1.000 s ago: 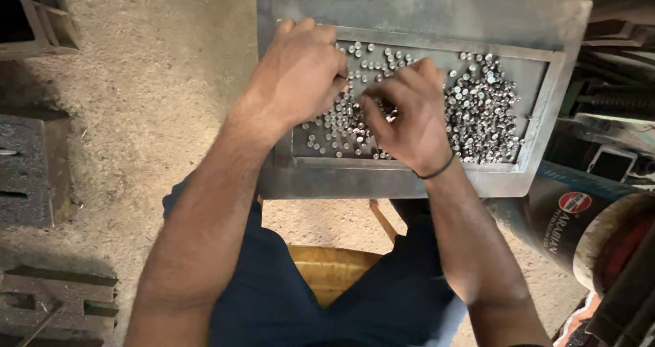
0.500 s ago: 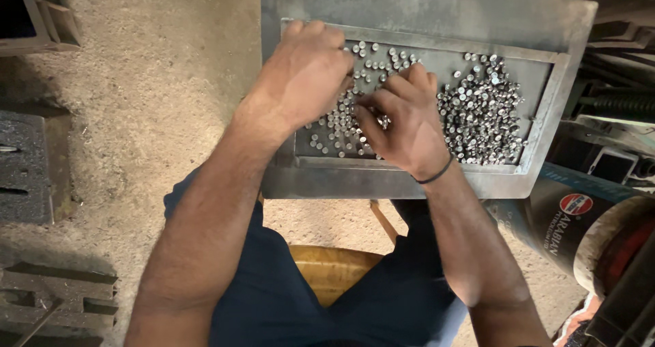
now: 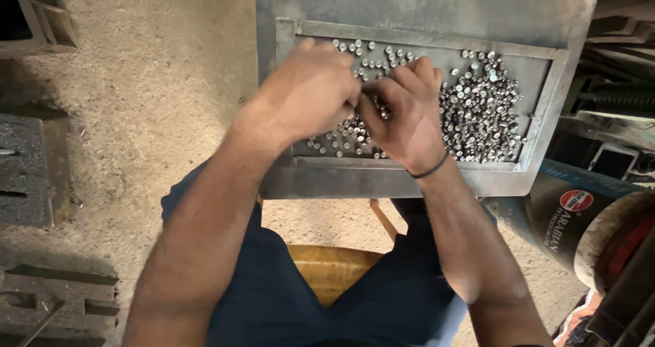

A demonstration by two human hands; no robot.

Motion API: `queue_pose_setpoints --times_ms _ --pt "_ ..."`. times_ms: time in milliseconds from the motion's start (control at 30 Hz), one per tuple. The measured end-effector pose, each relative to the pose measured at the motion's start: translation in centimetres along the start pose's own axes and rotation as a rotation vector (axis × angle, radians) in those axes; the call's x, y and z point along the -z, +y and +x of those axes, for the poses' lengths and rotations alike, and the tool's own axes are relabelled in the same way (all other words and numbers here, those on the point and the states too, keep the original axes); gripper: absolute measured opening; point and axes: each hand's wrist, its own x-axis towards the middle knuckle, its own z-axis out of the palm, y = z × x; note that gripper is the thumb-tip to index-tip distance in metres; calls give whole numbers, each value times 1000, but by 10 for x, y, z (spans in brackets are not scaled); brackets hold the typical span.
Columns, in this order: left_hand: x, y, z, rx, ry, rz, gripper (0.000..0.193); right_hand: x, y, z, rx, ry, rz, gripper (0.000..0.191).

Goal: The person operates a press machine, then carries a metal tray and pours small metal buttons from a perforated strainer onto the tray resting on their lap. They spread the buttons across the tray and sort through them by hand, picking and arranging the pieces.

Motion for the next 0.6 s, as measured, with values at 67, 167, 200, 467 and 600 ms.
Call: queue_pose_setpoints --times_ms 67,167,200,467,600 --pt "-4 4 2 2 26 -20 9 3 1 0 -13 -8 -6 12" --pt "-9 5 5 7 100 16 8 6 0 0 -37 15 7 10" --pt "-10 4 6 10 133 41 8 6 0 0 -37 16 23 10" --pt "-7 -4 1 51 110 -16 5 0 0 0 -20 27 18 9" --pt "-10 -4 4 14 126 64 13 1 0 -1 -62 49 15 10"
